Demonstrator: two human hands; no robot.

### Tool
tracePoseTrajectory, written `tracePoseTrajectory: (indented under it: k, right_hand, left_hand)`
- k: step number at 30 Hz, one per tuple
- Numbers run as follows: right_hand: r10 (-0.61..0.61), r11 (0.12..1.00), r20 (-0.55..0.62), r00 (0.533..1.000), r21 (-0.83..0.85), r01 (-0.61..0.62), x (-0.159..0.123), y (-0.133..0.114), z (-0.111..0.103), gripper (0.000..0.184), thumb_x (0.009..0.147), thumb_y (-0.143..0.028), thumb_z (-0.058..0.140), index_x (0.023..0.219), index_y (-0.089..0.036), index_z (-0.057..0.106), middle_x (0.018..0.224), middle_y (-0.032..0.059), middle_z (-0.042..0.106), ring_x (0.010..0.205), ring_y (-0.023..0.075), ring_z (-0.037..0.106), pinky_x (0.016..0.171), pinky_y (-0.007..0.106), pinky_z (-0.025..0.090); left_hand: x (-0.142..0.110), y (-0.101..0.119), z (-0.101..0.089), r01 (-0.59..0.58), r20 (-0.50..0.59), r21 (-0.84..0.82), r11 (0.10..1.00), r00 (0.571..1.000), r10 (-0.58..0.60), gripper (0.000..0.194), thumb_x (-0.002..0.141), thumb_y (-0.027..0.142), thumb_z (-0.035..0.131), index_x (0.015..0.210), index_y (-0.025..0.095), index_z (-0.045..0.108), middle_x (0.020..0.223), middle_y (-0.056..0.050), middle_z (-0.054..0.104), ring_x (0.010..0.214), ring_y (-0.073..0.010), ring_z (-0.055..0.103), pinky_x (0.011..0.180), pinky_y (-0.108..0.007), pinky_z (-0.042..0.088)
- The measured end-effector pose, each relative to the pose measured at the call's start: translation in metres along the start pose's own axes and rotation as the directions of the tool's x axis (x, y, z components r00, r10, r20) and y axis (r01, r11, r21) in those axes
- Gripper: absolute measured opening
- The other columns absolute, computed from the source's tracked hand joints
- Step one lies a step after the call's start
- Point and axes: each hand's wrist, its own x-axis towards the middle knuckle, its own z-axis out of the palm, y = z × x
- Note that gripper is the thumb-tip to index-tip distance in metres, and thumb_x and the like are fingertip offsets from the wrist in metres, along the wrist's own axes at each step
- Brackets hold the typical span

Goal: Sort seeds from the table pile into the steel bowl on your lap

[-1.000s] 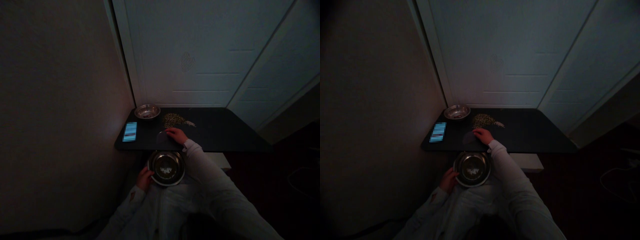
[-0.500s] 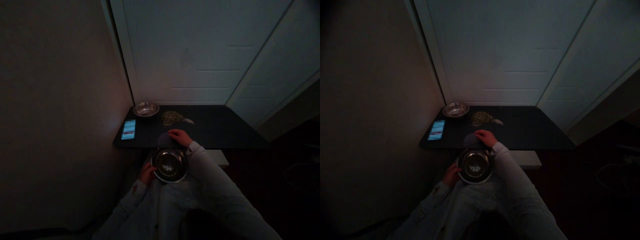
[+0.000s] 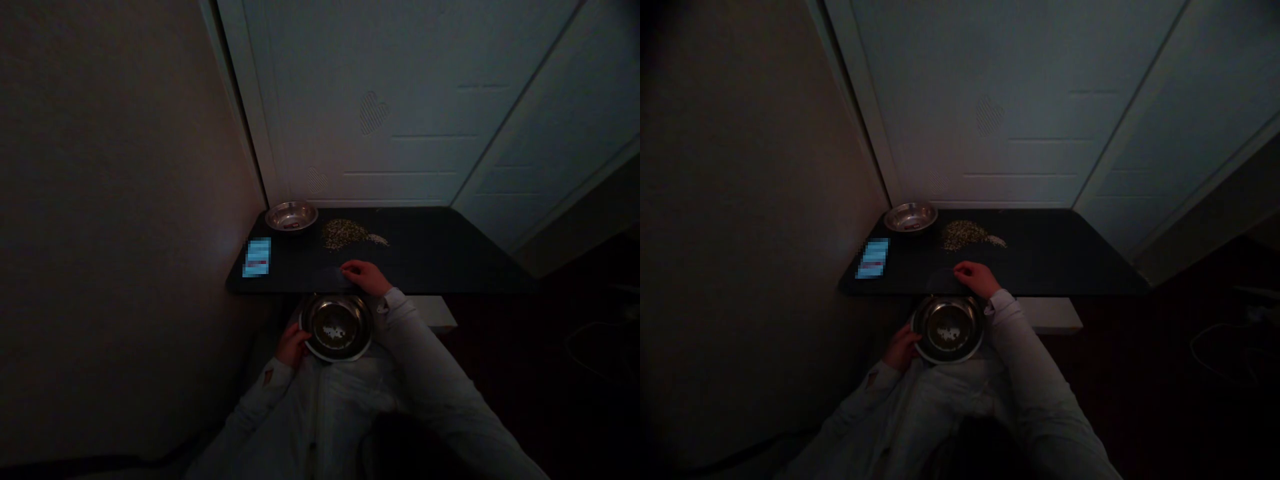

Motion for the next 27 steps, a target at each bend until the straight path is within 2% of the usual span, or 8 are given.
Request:
tracePoseTrajectory:
  k: [6, 17, 27]
  right_hand:
    - [-0.004, 1.0, 0.0, 1.0, -0.027, 0.004, -0.0007, -0.0014, -0.0013, 0.024, 0.068, -0.034, 0.049, 0.081, -0.017, 0.059, 0.071, 0.0008, 0.06, 0.063, 0.0104, 0.051, 0.06, 0.023, 0.038]
    - [0.024, 1.0, 0.05, 0.998, -0.015, -0.023, -0.0011, -0.0007, -0.0012, 0.024, 0.066, -0.034, 0.05, 0.08, -0.017, 0.059, 0.065, -0.0008, 0.056, 0.059, 0.0095, 0.048, 0.057, 0.022, 0.036]
    - [0.03, 0.999, 0.081, 0.996, -0.021, -0.028, -0.0013, -0.0013, -0.0015, 0.024, 0.066, -0.034, 0.05, 0.08, -0.017, 0.059, 0.059, -0.0024, 0.053, 0.056, 0.0083, 0.046, 0.055, 0.021, 0.035]
  left_hand:
    - [0.001, -0.0006, 0.0004, -0.023, 0.029, -0.004, 1.0, 0.999, 0.023, 0.025, 0.044, 0.013, 0.056, 0.069, 0.016, 0.057, 0.04, 0.008, 0.046, 0.034, -0.0056, 0.037, 0.035, -0.019, 0.018]
    - [0.0041, -0.0046, -0.0016, -0.039, 0.047, -0.002, 0.999, 0.998, 0.039, 0.028, 0.045, 0.013, 0.056, 0.073, 0.016, 0.057, 0.039, 0.007, 0.046, 0.034, -0.0062, 0.037, 0.035, -0.02, 0.019]
    - [0.0034, -0.0029, -0.0007, -0.014, 0.012, 0.025, 1.0, 1.0, 0.013, 0.028, 0.045, 0.013, 0.057, 0.073, 0.016, 0.058, 0.042, 0.006, 0.048, 0.037, -0.0066, 0.038, 0.038, -0.021, 0.022]
